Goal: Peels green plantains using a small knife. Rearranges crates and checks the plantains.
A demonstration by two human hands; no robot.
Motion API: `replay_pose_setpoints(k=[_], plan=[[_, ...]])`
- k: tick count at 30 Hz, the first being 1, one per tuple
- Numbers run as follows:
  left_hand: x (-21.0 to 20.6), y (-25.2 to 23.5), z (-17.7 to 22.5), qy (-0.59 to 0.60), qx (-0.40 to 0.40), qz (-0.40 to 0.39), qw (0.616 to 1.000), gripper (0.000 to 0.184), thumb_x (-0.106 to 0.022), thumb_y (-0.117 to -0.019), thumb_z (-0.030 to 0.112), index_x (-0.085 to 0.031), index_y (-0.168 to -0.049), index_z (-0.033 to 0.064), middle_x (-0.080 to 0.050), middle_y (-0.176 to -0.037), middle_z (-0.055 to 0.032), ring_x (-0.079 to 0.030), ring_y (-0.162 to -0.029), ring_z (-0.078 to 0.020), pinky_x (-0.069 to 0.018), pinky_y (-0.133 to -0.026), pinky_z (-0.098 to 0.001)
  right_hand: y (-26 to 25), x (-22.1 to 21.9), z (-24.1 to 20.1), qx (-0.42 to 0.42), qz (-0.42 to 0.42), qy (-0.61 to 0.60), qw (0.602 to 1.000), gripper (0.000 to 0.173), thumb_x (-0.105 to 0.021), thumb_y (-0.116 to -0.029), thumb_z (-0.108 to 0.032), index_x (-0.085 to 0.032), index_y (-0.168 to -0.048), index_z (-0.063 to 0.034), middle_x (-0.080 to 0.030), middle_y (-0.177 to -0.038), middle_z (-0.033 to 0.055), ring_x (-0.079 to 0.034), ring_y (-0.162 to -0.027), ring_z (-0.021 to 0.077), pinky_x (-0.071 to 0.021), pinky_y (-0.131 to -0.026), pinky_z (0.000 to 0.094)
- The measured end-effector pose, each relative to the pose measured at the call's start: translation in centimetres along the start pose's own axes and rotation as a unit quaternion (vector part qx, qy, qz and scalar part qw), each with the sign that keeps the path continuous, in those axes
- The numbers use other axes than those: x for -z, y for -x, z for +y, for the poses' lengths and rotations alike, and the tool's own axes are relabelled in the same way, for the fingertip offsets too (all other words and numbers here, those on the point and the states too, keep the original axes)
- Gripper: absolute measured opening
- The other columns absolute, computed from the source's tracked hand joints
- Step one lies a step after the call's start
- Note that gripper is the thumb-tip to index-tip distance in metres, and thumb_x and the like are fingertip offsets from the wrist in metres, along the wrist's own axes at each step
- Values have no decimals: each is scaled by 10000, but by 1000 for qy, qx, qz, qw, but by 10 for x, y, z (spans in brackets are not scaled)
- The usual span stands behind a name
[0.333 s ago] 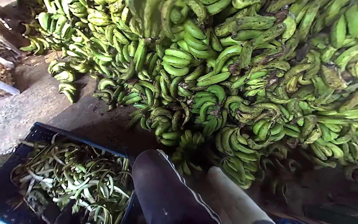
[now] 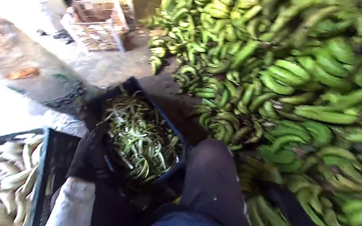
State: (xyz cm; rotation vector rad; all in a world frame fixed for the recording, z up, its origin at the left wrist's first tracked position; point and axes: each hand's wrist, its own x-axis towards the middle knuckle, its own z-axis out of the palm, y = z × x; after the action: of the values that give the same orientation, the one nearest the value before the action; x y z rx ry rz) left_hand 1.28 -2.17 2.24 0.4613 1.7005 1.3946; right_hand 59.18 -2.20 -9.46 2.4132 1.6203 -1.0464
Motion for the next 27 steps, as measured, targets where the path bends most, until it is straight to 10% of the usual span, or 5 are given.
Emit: replay_pose_setpoints(k=[6, 13, 19, 27], plan=[[24, 10, 7, 106, -49, 41, 992, 302, -528, -1055, 388, -617, -1271, 197, -613, -915, 35, -569, -704, -73, -514, -629, -251, -6, 91, -123, 107, 86, 132, 982, 717, -568, -948, -646, -683, -1175, 24, -678, -1099, 316, -632, -1069, 513, -436, -920, 742], [47, 17, 12, 135, -112, 37, 984, 308, -496, -1068, 403, -625, -1259, 198, -577, -808, 53, -534, -623, -48, -496, -571, -210, 3, 113, -357, 404, 106, 336, 844, 624, -607, -960, -575, -673, -1112, 27, -676, -983, 308, -649, -961, 526, -466, -796, 740], [72, 24, 11, 143, -99, 86, 981, 331, -515, -1062, 412, -631, -1259, 172, -595, -803, 33, -536, -612, -58, -489, -560, -213, 1, 3, -509, 613, 19, 437, 658, 288, -756, -885, -394, -748, -1014, -137, -727, -950, 111, -692, -931, 351, -528, -783, 614], [96, 37, 0, 196, -79, 127, 969, 305, -529, -1071, 323, -620, -1263, 105, -611, -785, -7, -573, -620, -84, -526, -576, -231, -19, -185, -543, 557, -116, 506, 648, 331, -655, -968, -293, -686, -1237, -101, -644, -1260, 200, -584, -1210, 431, -459, -964, 647]])
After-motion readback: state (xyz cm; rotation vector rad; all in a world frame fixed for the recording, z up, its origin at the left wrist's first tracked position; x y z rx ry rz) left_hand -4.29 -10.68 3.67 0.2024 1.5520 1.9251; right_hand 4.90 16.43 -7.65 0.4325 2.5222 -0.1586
